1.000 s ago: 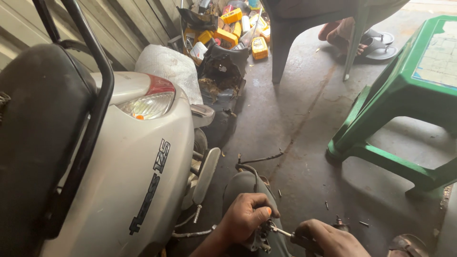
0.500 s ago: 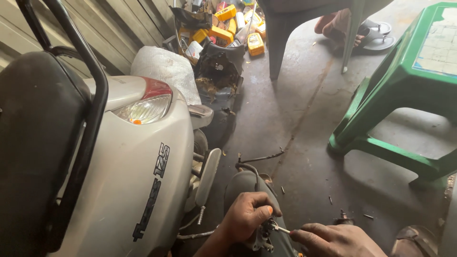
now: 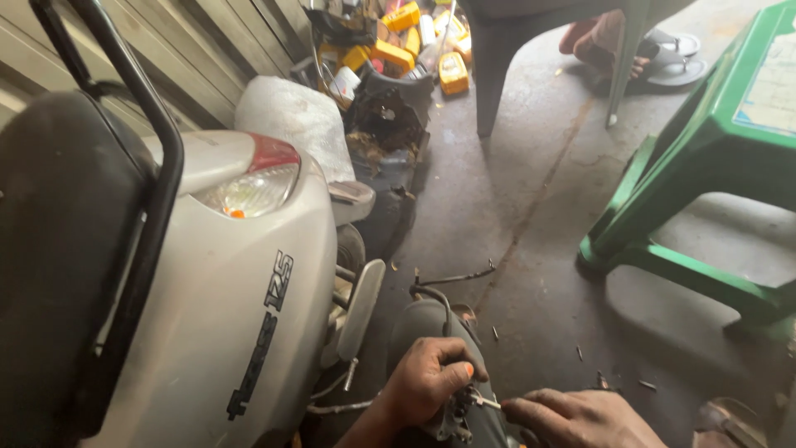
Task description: The recorder is disassembling and cleaning a motorcycle starter motor.
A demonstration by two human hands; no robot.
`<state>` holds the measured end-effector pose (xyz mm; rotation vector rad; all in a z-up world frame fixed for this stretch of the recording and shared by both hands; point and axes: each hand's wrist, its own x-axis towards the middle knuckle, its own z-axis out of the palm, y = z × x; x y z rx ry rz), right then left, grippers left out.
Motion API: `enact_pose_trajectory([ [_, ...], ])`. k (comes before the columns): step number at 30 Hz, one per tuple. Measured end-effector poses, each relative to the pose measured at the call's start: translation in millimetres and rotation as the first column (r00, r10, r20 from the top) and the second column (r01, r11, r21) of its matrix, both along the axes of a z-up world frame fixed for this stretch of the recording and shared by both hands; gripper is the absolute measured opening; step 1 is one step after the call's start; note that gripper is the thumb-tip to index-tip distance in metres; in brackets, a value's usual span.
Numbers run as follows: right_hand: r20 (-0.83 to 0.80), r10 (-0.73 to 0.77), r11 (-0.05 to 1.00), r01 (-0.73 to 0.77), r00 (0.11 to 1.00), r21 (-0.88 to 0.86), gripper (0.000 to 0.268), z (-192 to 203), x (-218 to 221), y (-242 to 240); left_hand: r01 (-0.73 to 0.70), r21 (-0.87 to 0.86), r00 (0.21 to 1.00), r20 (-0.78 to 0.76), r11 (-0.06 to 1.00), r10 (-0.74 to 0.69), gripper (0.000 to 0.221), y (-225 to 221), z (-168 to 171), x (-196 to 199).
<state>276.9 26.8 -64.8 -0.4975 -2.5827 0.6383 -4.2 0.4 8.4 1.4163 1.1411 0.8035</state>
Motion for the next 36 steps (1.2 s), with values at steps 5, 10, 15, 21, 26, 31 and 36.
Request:
enact_pose_trajectory([
  [5,-0.045,0.0,1.0,0.002,0.999,0.031,0.038,1.5,-2.2,5.6,0.013,-0.059,1.0,0.029,0.998,-0.012,0.028,6.5,2.4,3.2],
  [10,0.003,-0.011,0.999,0.011,1.0,-0.03,0.039,4.0,-0.5,6.0,0.023,-0.07,1.0,0.021,0.997,-0.021,0.03,9.9,2.6,4.6],
  [15,0.156,0.022,0.993,-0.003,0.988,-0.118,0.042,-0.6,1.5,7.3,0.02,-0.055,0.999,0.035,0.998,-0.019,0.03,9.7,2.0,4.4],
  [21,-0.017,0.044,0.96,-0.047,0.999,-0.277,0.042,12.2,4.0,3.0,0.007,-0.026,1.0,0.014,1.0,-0.006,0.028,5.4,-0.3,4.5],
  [26,0.087,-0.029,0.973,0.048,0.996,-0.224,0.035,32.0,-2.6,-1.0,0.007,-0.037,1.0,0.013,0.999,-0.006,0.028,2.9,-3.2,4.4],
  [31,0.129,-0.039,0.962,0.072,0.991,-0.265,0.041,34.5,-2.8,-1.4,0.02,-0.024,0.999,0.029,1.0,-0.019,0.028,3.4,-3.7,4.6],
  [36,0.089,-0.014,0.98,0.031,0.996,-0.196,0.033,20.4,0.8,-2.3,0.019,-0.019,1.0,0.018,1.0,-0.019,0.028,3.4,-3.7,5.0],
])
